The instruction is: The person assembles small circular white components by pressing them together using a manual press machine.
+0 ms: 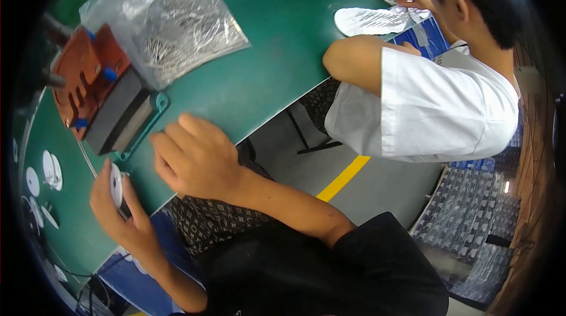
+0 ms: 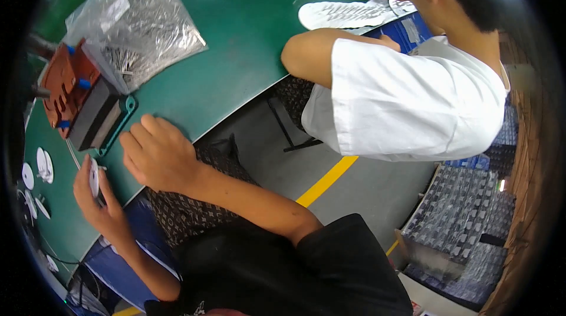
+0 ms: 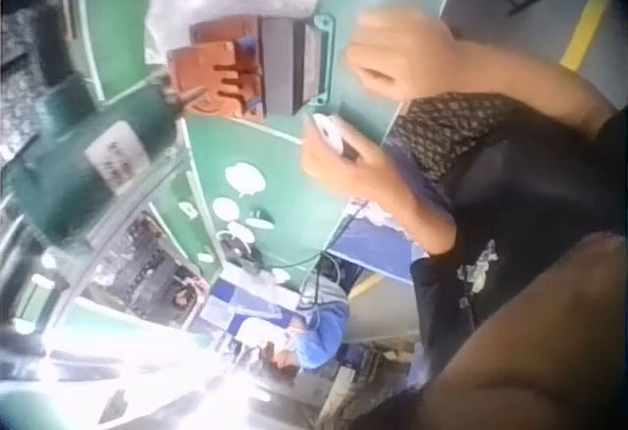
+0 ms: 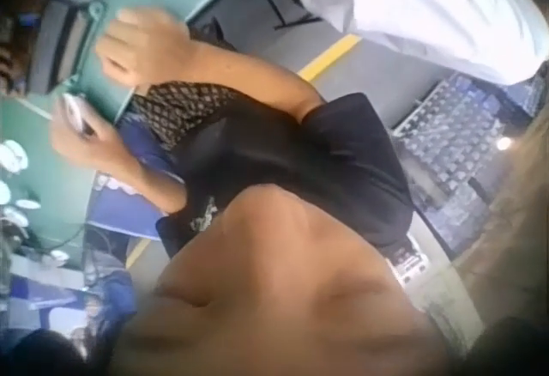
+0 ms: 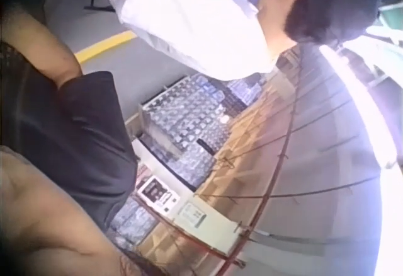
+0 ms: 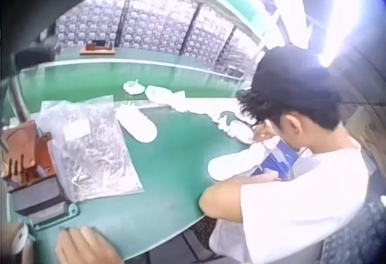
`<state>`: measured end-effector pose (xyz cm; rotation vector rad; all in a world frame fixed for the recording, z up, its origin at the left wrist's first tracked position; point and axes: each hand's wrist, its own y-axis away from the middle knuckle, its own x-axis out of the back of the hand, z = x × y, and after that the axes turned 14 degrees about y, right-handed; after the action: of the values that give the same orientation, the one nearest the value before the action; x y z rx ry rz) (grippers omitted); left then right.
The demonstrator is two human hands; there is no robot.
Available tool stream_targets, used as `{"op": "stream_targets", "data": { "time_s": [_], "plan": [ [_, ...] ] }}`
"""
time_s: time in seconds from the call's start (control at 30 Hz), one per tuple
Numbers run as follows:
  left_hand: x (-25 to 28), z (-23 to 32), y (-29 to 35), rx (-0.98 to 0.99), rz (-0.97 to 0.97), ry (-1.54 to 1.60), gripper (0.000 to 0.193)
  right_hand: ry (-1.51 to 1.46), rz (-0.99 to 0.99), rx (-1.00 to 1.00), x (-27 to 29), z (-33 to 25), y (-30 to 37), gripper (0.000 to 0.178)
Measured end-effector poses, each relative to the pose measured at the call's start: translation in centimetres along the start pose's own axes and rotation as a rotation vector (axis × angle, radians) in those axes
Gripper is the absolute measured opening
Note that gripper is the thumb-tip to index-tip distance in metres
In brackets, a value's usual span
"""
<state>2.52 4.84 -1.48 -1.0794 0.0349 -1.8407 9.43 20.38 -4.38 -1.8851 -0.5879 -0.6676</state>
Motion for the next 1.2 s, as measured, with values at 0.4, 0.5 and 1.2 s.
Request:
{"op": "stream_targets", "data": {
  "time_s": [0.4, 0.5, 1.2],
  "plan": [
    [1.2, -0.9, 1.0, -0.163, -0.081, 0.047, 0.026, -0.03, 0.038, -0.014, -1.6, -0.1, 2.1, 0.013],
    [2.7, -1.5, 0.3, -0.158, -0.094, 0.149, 0.025, -0.044, 0.041, -0.001, -1.6, -0.5, 2.2, 0.012],
    [1.9, 4.2, -2.2, -0.135, -0.049, 0.251, 0.026, -0.024, 0.06, 0.022, 1.2, 1.7, 0.1, 0.008]
  ]
}}
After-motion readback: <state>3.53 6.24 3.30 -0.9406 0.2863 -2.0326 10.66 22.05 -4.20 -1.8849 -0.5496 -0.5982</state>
